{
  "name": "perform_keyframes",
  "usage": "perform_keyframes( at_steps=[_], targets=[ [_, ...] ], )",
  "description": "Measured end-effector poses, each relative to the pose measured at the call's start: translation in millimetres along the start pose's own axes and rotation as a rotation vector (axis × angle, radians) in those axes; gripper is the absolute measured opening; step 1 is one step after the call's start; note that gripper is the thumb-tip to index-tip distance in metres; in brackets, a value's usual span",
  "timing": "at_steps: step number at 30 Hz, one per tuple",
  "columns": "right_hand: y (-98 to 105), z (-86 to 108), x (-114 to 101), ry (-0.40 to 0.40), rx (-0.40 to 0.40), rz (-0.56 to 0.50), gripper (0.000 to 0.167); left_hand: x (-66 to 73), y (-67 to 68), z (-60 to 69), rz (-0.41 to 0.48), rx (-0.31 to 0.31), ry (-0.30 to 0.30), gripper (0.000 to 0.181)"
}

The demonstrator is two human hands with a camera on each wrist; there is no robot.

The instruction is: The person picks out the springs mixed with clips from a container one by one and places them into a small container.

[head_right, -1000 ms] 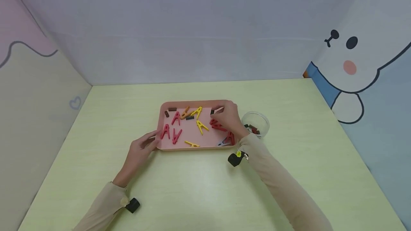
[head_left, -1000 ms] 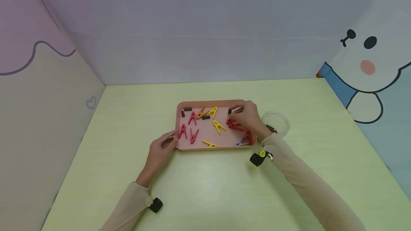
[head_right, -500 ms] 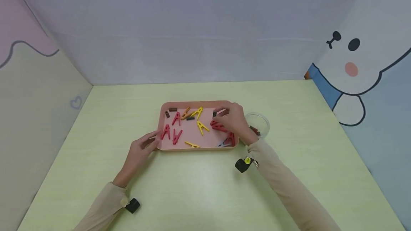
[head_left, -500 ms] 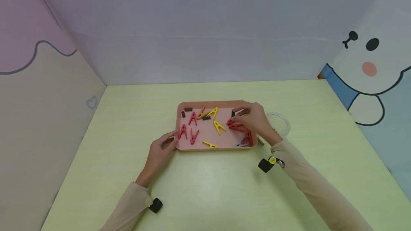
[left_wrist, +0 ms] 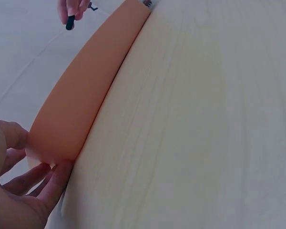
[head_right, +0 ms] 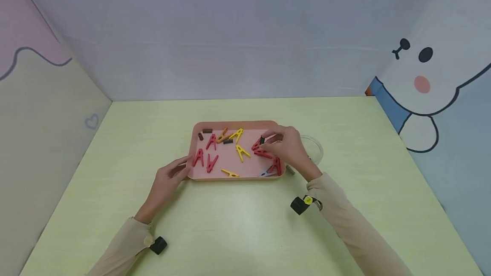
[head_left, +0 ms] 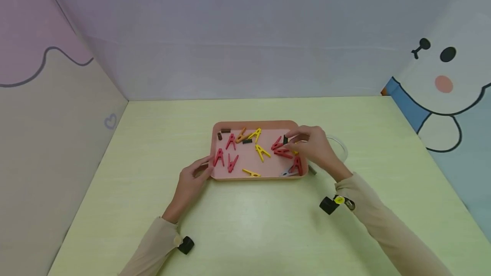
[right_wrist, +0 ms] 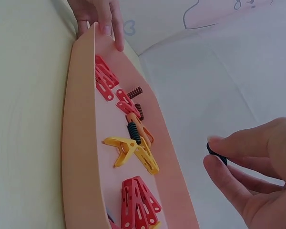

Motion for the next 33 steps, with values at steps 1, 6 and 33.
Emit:
perform_keyframes(
  at_steps=[1, 6, 33],
  targets=[
    [0.6, 1.2, 0.4, 0.011, -0.001, -0.001, 0.023, 0.1, 0.2, 0.0, -0.007, 0.000, 0.002, 0.037],
    [7.4, 8.3, -0.8, 0.064, 0.010, 0.005, 0.023, 13.4, -1.6, 3.3, -0.012, -0.010, -0.003, 0.037],
    [38.4, 38.9, 8.5, 0.156, 0.043, -0.054, 0.025, 38.6, -1.5, 10.5, -0.020, -0.016, 0.010, 0.037]
  ],
)
Point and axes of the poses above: each hand's wrist, its own z-axis away from the middle knuckle, its own y-axis out of the back of the hand, x = y × z, the point moved 2 cm from there along -z, towards the middle knuckle, and after that the axes turned 8 degrees about z, right-handed, at the moved point
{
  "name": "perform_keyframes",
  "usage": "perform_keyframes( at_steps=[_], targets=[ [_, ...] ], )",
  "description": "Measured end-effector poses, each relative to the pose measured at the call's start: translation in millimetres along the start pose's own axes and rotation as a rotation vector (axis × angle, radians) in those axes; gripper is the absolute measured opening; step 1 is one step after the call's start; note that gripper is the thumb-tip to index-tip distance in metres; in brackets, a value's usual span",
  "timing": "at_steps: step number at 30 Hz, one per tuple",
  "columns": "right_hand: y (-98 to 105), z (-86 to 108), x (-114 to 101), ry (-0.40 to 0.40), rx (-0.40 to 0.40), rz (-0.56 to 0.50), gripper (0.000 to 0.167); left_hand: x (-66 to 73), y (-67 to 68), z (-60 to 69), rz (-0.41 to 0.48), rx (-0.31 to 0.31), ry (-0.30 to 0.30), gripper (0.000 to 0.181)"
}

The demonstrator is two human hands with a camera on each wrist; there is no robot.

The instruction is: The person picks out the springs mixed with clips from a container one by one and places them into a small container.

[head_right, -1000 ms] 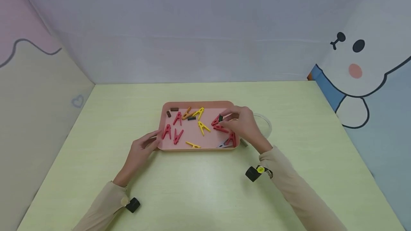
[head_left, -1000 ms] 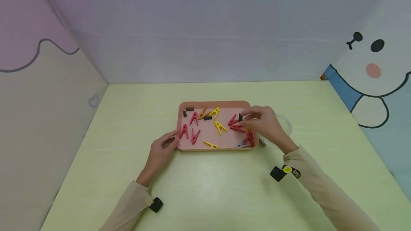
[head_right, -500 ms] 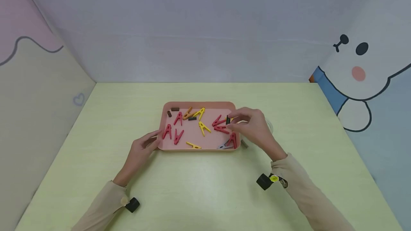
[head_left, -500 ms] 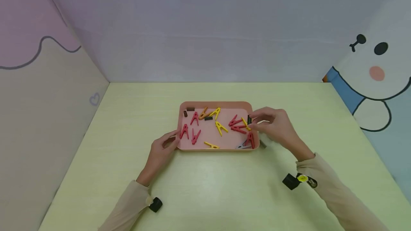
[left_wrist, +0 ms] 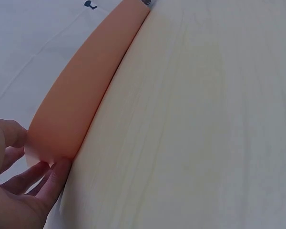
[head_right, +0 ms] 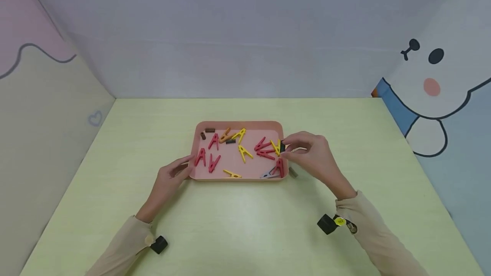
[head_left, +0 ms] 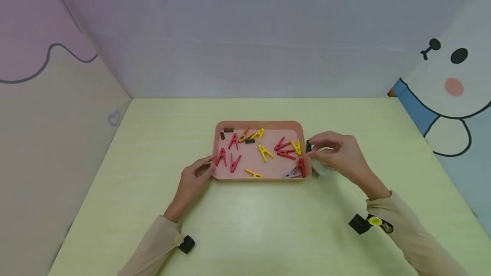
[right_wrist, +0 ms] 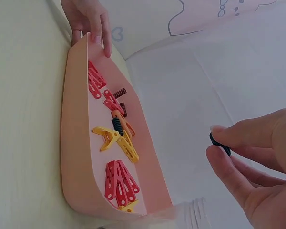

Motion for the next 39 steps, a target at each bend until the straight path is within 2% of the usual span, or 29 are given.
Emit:
perform_keyframes(
  at_steps=[4, 16, 29, 36, 39],
  targets=[
    [5.9, 3.1, -0.9, 0.002, 0.006, 0.030, 0.025, 0.6, 0.1, 0.3, -0.012, 0.007, 0.001, 0.037],
    [18.0, 9.3, 0.4, -0.011, 0.008, 0.007, 0.028, 0.6, -0.5, 0.5, -0.007, 0.003, 0.018, 0.037],
    [27.7, 16.2, 9.7, -0.053, 0.027, 0.101, 0.028, 1.3, -1.1, -0.1, -0.002, 0.007, 0.025, 0.036],
    [28.6, 18.0, 13.3, -0.072, 0.028, 0.125, 0.029, -35.1, 0.9, -11.1, 0.021, 0.022, 0.040, 0.037],
    [28.6, 18.1, 14.9, -0.076, 0.026, 0.136, 0.028, -39.2, 1.4, -12.0, 0.031, 0.023, 0.029, 0.036]
  ],
)
Point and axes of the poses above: each hand's wrist, its own z-axis away from the middle knuckle, its own y-axis out of the back of the hand, x = y × z, the point moved 2 cm from there along -z, towards the middle knuckle, and after that the axes turned 8 degrees about z, right-handed, at the moved point
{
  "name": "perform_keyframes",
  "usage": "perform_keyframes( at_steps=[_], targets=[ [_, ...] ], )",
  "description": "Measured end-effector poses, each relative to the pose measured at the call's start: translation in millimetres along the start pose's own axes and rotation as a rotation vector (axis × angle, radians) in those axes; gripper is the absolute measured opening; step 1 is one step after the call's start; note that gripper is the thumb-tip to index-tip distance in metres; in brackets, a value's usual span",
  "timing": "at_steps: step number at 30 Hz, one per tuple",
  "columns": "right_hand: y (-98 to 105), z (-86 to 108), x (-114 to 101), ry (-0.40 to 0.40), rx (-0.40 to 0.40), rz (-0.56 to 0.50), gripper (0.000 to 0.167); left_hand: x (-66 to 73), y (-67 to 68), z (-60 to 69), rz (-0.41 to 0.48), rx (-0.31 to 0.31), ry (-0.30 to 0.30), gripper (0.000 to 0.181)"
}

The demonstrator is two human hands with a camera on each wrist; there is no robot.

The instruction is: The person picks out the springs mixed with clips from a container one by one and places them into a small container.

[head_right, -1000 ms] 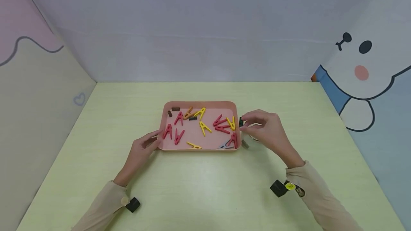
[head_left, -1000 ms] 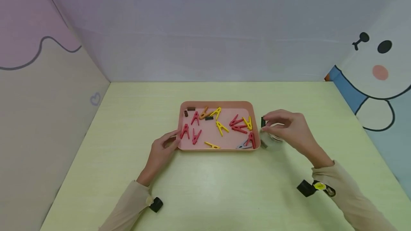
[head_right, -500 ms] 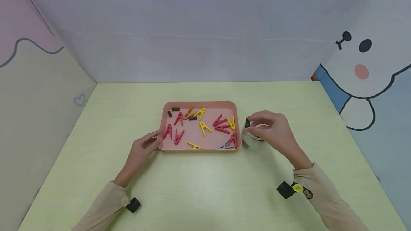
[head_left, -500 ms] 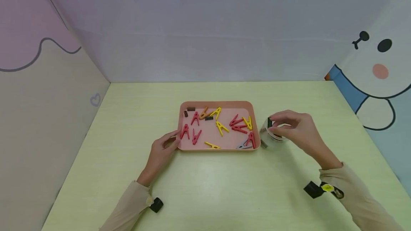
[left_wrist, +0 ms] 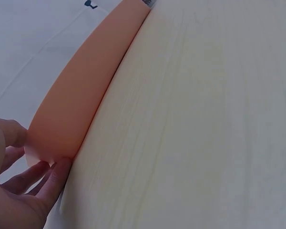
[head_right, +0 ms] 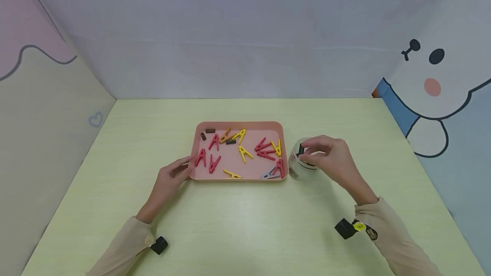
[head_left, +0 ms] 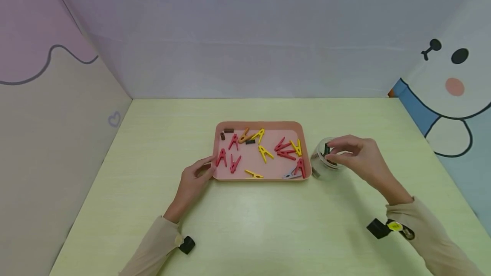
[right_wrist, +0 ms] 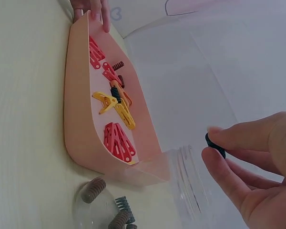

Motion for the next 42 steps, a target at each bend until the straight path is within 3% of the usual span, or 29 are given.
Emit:
perform_keyframes(
  at_steps=[19, 26, 28, 35, 37, 42],
  targets=[
    [-6.0, -6.3, 11.4, -0.025, -0.002, 0.051, 0.029, 0.5, -1.3, 0.8, -0.021, 0.002, 0.002, 0.036],
    [-3.2, -7.4, 9.3, -0.042, 0.043, 0.053, 0.028, 0.1, -1.4, 0.6, -0.023, 0.002, 0.013, 0.036],
    [-1.8, -7.5, 8.4, -0.035, 0.056, 0.039, 0.027, 3.5, -1.9, 1.5, -0.024, 0.002, 0.021, 0.036],
    [1.2, -6.3, 4.5, -0.015, 0.076, 0.013, 0.026, 35.0, -4.8, 11.6, -0.061, -0.005, 0.022, 0.036],
    [1.1, -5.7, 2.3, -0.011, 0.076, 0.013, 0.026, 31.9, -4.4, 10.6, -0.054, -0.005, 0.019, 0.036],
    [-0.6, -4.8, -2.9, 0.000, 0.077, 0.023, 0.026, 7.4, -2.0, 2.9, -0.036, -0.001, 0.009, 0.036]
  ],
)
Point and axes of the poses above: each hand's wrist, its own z-axis away from the middle knuckle, its own y-axis out of the back of the hand, x = y × z, the point moved 2 cm from there along -z, towards the middle knuckle, and after that the axes turned 8 degrees about z, right-handed, at the moved point
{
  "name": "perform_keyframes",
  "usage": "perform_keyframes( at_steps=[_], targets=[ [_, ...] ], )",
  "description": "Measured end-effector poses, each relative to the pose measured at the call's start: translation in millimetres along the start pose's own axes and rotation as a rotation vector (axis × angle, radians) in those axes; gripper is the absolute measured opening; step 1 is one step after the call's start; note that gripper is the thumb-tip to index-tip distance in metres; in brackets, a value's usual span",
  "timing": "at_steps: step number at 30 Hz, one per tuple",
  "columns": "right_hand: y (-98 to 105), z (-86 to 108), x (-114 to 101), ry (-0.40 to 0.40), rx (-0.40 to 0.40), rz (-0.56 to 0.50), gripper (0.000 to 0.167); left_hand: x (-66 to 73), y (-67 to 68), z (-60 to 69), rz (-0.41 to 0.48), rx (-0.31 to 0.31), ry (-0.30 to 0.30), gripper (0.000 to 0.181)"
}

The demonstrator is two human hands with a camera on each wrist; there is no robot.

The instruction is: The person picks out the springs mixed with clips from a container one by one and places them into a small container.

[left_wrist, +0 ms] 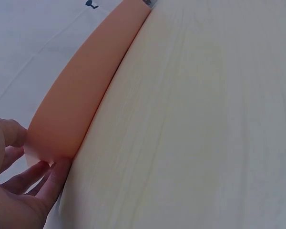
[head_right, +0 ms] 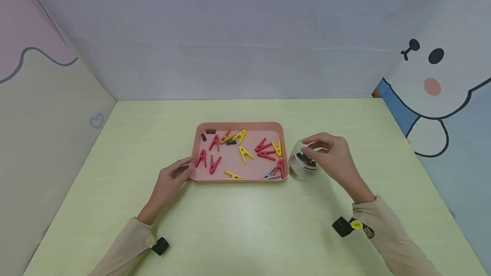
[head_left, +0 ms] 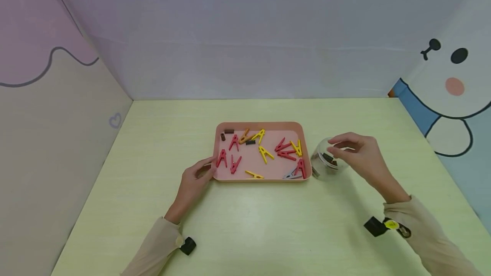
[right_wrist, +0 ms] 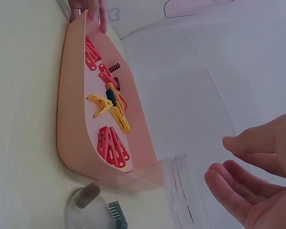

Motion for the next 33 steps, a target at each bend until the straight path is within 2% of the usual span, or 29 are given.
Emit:
perform_keyframes(
  at_steps=[4, 11, 15, 19, 26, 33],
  targets=[
    [-1.2, 0.2, -3.3, 0.014, 0.008, 0.023, 0.026, -7.6, 0.3, -1.9, 0.010, 0.005, -0.020, 0.036],
    [-3.4, -0.4, -11.3, 0.038, 0.022, 0.044, 0.027, 30.4, -1.5, 10.2, 0.009, -0.005, -0.007, 0.036],
    [-7.2, -2.2, -15.9, 0.048, 0.032, 0.047, 0.025, 32.6, -1.5, 11.3, 0.004, -0.003, -0.010, 0.036],
    [-10.8, -4.9, -18.6, 0.058, 0.032, 0.014, 0.022, 28.9, -1.5, 9.6, -0.006, -0.001, -0.003, 0.036],
    [-18.3, -7.8, -24.3, 0.067, 0.014, 0.006, 0.023, -7.1, 0.2, -2.1, 0.008, 0.007, 0.020, 0.037],
    [-29.5, -14.0, -28.5, 0.074, 0.011, -0.002, 0.024, -12.4, 1.1, -2.8, 0.014, 0.007, -0.011, 0.036]
  ],
)
Point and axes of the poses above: each hand's wrist, its own z-axis away from the middle knuckle, its own y-axis out of the back of the hand, x = y × z, the point moved 2 cm from there along -z, towards the middle knuckle, and after that the axes turned 8 degrees about z, right-handed, at the moved point
